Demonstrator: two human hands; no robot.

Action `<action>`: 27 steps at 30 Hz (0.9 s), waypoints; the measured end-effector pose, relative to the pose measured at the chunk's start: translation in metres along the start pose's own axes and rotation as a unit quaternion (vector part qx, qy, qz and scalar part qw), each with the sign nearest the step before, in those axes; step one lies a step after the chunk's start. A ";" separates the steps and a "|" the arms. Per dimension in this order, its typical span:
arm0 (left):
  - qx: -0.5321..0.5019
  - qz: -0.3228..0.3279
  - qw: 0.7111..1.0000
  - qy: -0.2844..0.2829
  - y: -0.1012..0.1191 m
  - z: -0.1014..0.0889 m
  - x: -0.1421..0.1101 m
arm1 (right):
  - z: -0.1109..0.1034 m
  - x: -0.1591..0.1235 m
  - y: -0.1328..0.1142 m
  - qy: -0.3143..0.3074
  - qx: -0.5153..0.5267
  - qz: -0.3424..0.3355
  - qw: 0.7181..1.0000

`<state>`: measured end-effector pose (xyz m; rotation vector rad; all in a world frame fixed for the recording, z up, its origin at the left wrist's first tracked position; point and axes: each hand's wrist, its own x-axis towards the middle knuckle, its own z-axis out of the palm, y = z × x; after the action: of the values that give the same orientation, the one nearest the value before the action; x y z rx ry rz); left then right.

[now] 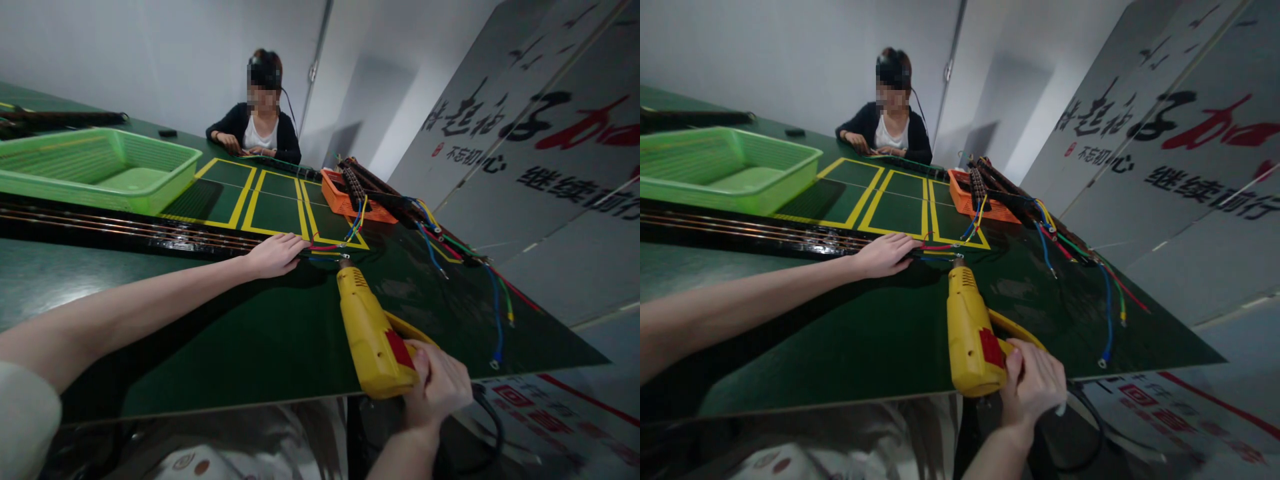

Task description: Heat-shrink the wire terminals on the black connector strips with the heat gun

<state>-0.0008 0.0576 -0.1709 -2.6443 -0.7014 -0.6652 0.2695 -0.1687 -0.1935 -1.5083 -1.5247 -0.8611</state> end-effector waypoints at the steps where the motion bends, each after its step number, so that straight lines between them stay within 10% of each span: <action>1: -0.001 0.000 1.000 0.000 0.000 0.000 0.000 | 0.000 0.000 -0.004 -0.006 0.004 0.001 1.000; 16: -0.001 -0.006 1.000 -0.005 -0.001 -0.001 0.001 | -0.001 0.003 -0.034 -0.071 0.051 0.007 0.996; 27: -0.002 -0.007 1.000 -0.004 -0.002 0.000 0.000 | -0.020 0.020 -0.054 -0.269 0.155 0.013 0.951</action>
<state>-0.0015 0.0594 -0.1709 -2.6494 -0.7223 -0.6602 0.2179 -0.1810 -0.1632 -1.5904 -1.9134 -0.1708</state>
